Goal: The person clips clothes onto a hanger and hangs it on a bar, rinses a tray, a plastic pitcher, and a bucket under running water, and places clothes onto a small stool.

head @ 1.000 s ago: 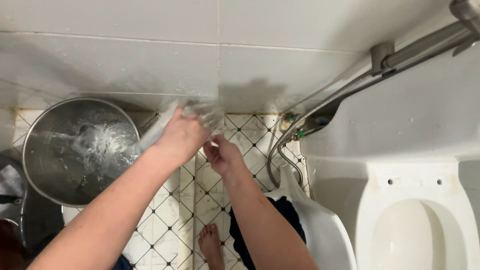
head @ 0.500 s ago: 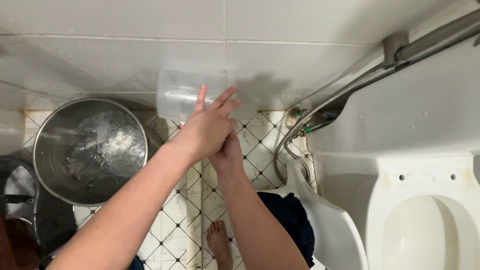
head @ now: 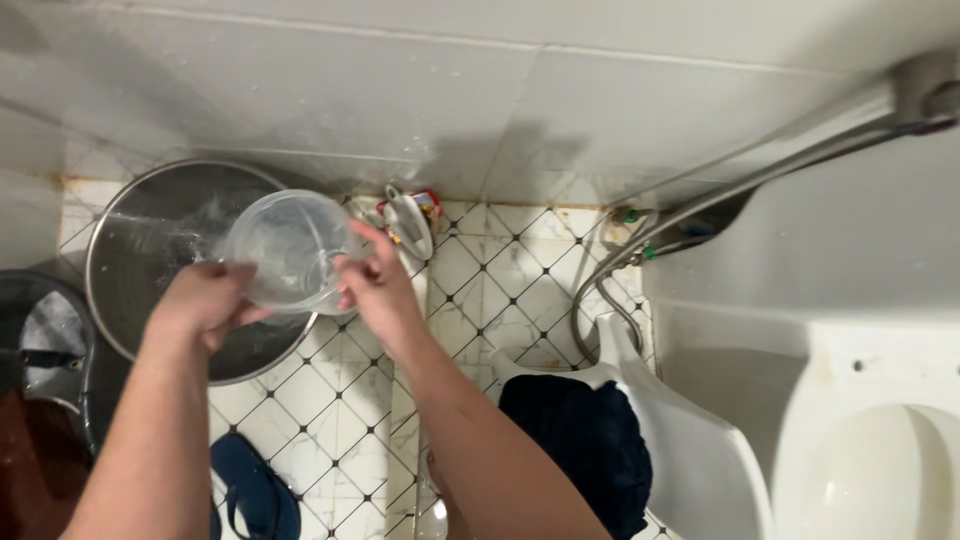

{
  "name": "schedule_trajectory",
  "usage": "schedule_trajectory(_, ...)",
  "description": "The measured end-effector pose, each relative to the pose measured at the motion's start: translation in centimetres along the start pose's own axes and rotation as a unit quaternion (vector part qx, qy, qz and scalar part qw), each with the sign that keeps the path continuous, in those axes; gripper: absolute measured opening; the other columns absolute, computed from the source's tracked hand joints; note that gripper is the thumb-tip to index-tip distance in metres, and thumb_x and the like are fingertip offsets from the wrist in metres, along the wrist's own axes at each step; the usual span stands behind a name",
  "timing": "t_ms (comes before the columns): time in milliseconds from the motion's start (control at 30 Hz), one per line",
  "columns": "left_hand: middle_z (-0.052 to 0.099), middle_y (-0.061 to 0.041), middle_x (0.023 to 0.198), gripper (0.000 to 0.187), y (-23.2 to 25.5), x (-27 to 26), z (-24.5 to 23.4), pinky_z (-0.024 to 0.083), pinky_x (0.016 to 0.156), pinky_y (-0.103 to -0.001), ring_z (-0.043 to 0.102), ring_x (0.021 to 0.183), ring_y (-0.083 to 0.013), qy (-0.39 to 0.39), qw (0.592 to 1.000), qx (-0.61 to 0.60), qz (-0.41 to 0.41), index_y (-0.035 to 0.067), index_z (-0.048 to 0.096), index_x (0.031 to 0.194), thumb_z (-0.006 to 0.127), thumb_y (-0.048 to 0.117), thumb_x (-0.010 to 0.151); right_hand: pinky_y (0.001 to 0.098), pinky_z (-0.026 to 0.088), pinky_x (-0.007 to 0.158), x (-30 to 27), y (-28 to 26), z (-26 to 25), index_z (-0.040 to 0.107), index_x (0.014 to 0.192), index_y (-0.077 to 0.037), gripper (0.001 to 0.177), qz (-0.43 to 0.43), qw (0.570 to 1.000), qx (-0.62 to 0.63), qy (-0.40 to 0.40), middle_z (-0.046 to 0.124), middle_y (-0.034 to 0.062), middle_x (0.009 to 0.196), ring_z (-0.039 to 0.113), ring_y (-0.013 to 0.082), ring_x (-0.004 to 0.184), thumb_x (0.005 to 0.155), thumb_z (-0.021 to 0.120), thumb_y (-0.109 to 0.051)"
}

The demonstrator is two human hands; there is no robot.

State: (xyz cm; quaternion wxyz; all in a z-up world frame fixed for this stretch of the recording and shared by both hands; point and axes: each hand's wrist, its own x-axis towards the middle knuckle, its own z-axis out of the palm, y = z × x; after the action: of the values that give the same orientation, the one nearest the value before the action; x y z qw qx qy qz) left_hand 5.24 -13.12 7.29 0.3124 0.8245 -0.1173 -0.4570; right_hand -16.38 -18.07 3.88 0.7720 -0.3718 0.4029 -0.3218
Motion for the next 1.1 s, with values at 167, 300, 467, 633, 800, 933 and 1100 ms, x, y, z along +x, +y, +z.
schedule_trajectory(167,0.062,-0.027,0.128,0.048,-4.7,2.5,-6.0,0.059,0.086,-0.036,0.070,0.109,-0.0320,-0.026,0.984,-0.173,-0.038,-0.016,0.044,0.135,0.056,0.020,0.105,0.0309,0.062,0.081,1.6,3.0,3.4,0.022,0.163,-0.017,0.082,0.069,0.995,0.003,-0.072,0.066,0.0130,0.107,0.071,0.0176,0.089,0.096,0.066,-0.032)
schedule_trajectory(300,0.061,-0.026,0.133,0.045,-7.1,3.6,-6.7,0.060,0.089,-0.040,0.067,0.117,-0.0330,0.020,0.978,-0.209,0.018,-0.011,0.047,0.130,0.064,0.019,0.101,0.0309,0.058,0.087,1.5,6.0,4.0,0.019,0.164,-0.015,0.087,0.070,0.991,-0.059,-0.100,0.068,0.0163,0.123,0.072,0.0202,0.100,0.095,0.067,-0.038)
schedule_trajectory(467,0.067,-0.032,0.142,0.042,-11.4,8.7,-4.9,0.060,0.097,-0.050,0.072,0.124,-0.0443,0.157,0.976,0.143,-0.041,-0.002,0.061,0.121,0.074,0.028,0.096,0.0298,0.059,0.084,1.3,9.5,4.0,0.034,0.161,-0.011,0.076,0.099,0.985,-0.040,-0.134,0.067,0.0153,0.114,0.072,0.0190,0.095,0.097,0.068,-0.036)
schedule_trajectory(633,0.003,-0.036,0.168,0.054,-18.0,16.6,-1.5,0.037,0.106,-0.053,0.030,0.131,-0.0656,0.219,0.877,0.415,0.098,0.007,0.064,0.126,0.083,0.031,0.081,0.0280,0.058,0.084,1.2,11.1,1.9,0.055,0.148,-0.008,0.057,0.103,0.979,-0.065,-0.164,0.069,0.0072,0.115,0.071,0.0153,0.093,0.098,0.068,-0.033)
schedule_trajectory(800,0.036,-0.034,0.150,0.053,-21.2,21.0,2.4,0.031,0.122,-0.049,0.035,0.142,-0.0543,0.136,0.855,0.493,0.085,0.006,0.066,0.125,0.084,0.036,0.086,0.0280,0.058,0.091,0.9,11.3,-1.0,0.064,0.138,-0.007,0.047,0.160,0.970,-0.062,-0.175,0.068,0.0054,0.117,0.071,0.0147,0.099,0.102,0.063,-0.037)
schedule_trajectory(933,0.060,-0.018,0.127,0.050,-21.1,19.0,0.2,0.064,0.081,-0.050,0.066,0.113,-0.0366,0.144,0.989,-0.023,-0.004,-0.001,0.053,0.132,0.074,0.013,0.088,0.0292,0.057,0.092,0.5,11.0,-2.5,0.066,0.134,-0.005,0.047,0.160,0.966,-0.054,-0.198,0.071,0.0060,0.119,0.072,0.0161,0.103,0.102,0.062,-0.039)
schedule_trajectory(1100,0.057,-0.013,0.108,0.038,-19.4,10.8,-3.9,0.065,0.080,-0.043,0.065,0.092,-0.0225,0.198,0.918,-0.343,-0.028,-0.007,0.046,0.127,0.068,0.007,0.098,0.0307,0.058,0.091,0.8,9.4,-1.6,0.066,0.126,-0.002,0.045,0.156,0.968,-0.023,-0.195,0.072,0.0061,0.117,0.072,0.0173,0.101,0.103,0.061,-0.039)
